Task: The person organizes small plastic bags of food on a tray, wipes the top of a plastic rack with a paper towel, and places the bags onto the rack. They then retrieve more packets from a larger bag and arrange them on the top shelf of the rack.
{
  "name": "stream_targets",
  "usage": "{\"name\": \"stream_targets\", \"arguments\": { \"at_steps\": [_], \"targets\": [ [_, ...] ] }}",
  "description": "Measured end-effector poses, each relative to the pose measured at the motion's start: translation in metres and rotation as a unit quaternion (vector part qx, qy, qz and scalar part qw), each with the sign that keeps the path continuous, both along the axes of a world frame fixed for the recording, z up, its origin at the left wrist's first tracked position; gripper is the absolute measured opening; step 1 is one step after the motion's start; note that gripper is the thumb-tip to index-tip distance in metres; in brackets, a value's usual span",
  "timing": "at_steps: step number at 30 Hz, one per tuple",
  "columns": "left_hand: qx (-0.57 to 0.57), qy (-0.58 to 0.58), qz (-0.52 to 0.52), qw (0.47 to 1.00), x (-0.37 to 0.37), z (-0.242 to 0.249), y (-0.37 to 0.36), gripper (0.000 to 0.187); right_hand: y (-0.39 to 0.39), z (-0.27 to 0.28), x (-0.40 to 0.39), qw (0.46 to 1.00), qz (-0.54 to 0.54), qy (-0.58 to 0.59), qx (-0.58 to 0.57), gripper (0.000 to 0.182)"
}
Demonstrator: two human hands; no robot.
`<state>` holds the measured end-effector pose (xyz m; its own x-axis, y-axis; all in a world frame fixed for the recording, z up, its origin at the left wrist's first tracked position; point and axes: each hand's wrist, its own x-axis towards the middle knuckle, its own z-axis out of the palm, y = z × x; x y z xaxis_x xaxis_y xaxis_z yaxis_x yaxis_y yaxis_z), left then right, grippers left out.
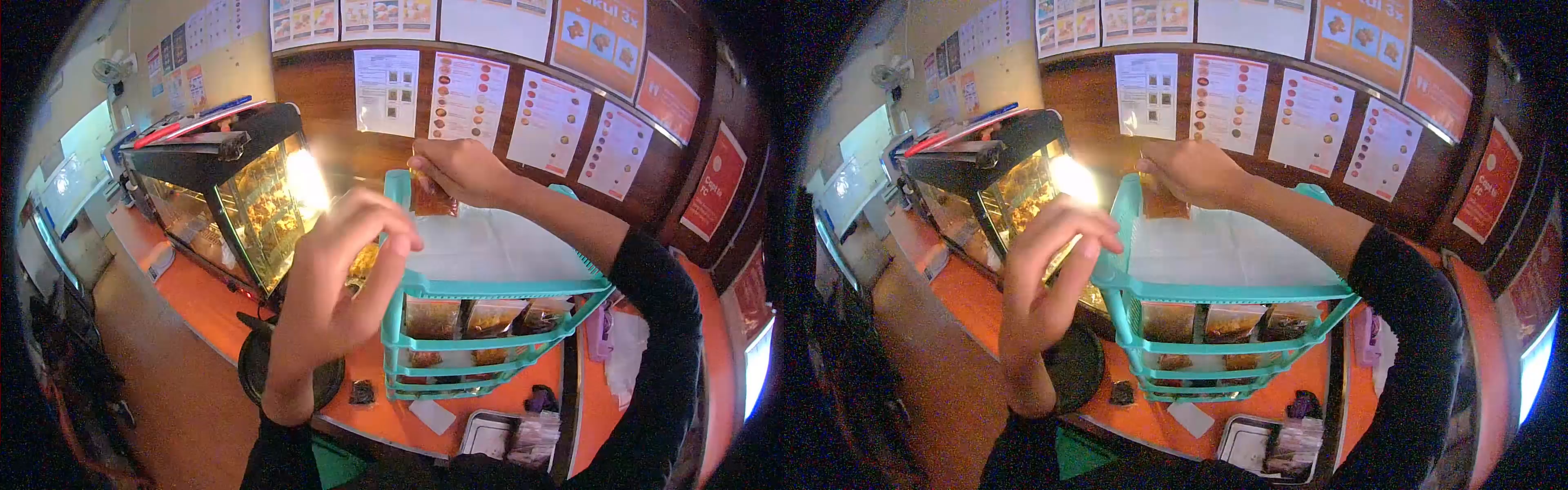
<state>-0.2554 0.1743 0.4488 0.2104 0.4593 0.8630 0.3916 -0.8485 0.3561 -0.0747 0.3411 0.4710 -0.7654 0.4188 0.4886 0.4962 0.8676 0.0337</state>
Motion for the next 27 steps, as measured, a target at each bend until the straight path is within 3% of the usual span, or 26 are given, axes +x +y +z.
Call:
{"name": "stream_targets", "arguments": {
  "at_steps": [1,3,7,9,13,15,16,18,20,22,23,24,27],
  "targets": [
    [-0.003,0.001,0.0,1.0,-0.002,0.007,0.014,0.007,0.006,-0.004,0.0,1.0,0.0,0.001,-0.003,0.025],
    [-0.137,0.175,-0.078,0.972,-0.008,0.015,0.045,0.017,0.019,-0.016,-0.002,0.996,0.029,0.007,0.09,0.026],
    [-0.121,0.27,-0.059,0.953,0.004,0.007,0.093,0.018,0.021,-0.023,-0.003,0.997,-0.001,0.037,0.071,0.027],
    [-0.067,0.403,0.035,0.912,0.009,0.003,0.107,0.018,0.021,-0.026,-0.003,0.997,-0.034,0.034,0.068,0.028],
    [-0.143,0.417,0.048,0.896,0.016,-0.005,0.125,0.019,0.023,-0.02,-0.002,0.997,-0.068,0.0,0.044,0.029],
    [-0.124,0.391,0.015,0.912,0.014,-0.006,0.126,0.02,0.024,-0.012,0.001,0.985,-0.027,0.057,0.158,0.027],
    [-0.123,0.392,0.012,0.912,0.015,-0.004,0.126,0.02,0.019,-0.003,0.005,0.985,-0.03,0.057,0.157,0.027],
    [-0.175,0.433,0.032,0.884,0.015,0.002,0.125,0.022,0.004,0.024,0.018,0.99,-0.064,0.009,0.124,0.028],
    [-0.179,0.444,0.036,0.877,0.016,0.005,0.126,0.022,-0.031,0.047,0.036,0.979,-0.166,-0.115,0.032,0.038],
    [-0.185,0.457,0.038,0.869,0.016,0.004,0.125,0.023,-0.063,0.068,0.045,0.88,-0.258,-0.343,-0.203,0.056],
    [-0.189,0.443,0.032,0.876,0.016,0.004,0.124,0.023,-0.071,0.06,0.054,0.852,-0.283,-0.385,-0.214,0.064],
    [-0.192,0.431,0.025,0.882,0.017,0.004,0.123,0.024,-0.08,0.051,0.065,0.821,-0.307,-0.426,-0.225,0.072],
    [-0.174,0.449,0.04,0.876,0.017,0.002,0.124,0.025,-0.087,0.018,0.086,0.822,-0.332,-0.396,-0.24,0.084]
  ]
}}
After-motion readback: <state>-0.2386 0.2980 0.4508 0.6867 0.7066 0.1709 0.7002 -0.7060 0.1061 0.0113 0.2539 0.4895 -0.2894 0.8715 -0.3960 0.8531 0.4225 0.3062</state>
